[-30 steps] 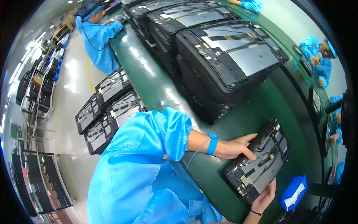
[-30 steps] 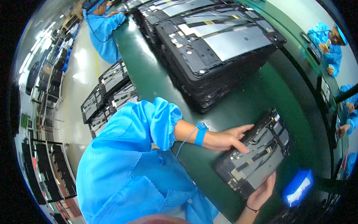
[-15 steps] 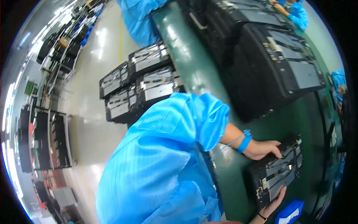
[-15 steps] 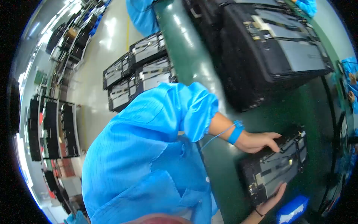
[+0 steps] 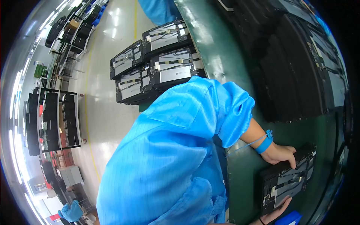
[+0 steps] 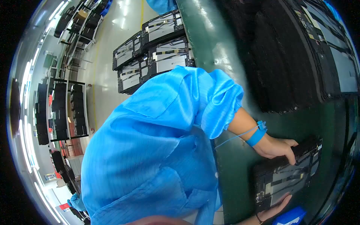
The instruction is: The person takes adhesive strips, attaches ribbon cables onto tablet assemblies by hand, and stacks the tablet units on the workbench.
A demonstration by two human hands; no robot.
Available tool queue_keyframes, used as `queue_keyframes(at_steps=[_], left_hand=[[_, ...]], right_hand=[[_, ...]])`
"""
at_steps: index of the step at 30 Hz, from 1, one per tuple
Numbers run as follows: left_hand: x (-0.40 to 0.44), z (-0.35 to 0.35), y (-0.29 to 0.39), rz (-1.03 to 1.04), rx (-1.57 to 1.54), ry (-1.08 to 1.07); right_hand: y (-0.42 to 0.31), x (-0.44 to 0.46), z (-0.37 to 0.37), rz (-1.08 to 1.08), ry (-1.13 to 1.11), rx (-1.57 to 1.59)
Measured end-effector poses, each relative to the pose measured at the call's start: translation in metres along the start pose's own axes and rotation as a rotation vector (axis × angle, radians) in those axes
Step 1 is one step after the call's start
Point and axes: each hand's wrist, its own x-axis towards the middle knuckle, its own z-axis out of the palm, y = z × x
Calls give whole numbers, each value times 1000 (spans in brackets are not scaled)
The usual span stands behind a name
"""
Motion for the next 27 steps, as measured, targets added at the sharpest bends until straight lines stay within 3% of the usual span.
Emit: queue_keyframes(at_steps=[6,9,11,15,19,21,23,27], left_hand=[[-11,7,5,6,-15,20],[-19,10,17,-16,-22,9],[-20,6,15,-44,-3,-73],[-16,1,11,-35,-9,-67],[-14,0,8,-32,-61,-118],[-17,6,9,-4,-36,1],[-21,8,9,13,9,-16],[-16,5,6,111,81,-85]], right_hand=[[-1,-8,10,-80,101,-24],[1,-7,10,61,82,144],[4,-1,-4,132,-172,140],[5,-8,3,125,-11,178],[8,-11,0,51,-67,126],[14,-12,-1,42,-39,142],[26,-13,2,-261,66,-129],[14,-32,30,-251,21,-70]])
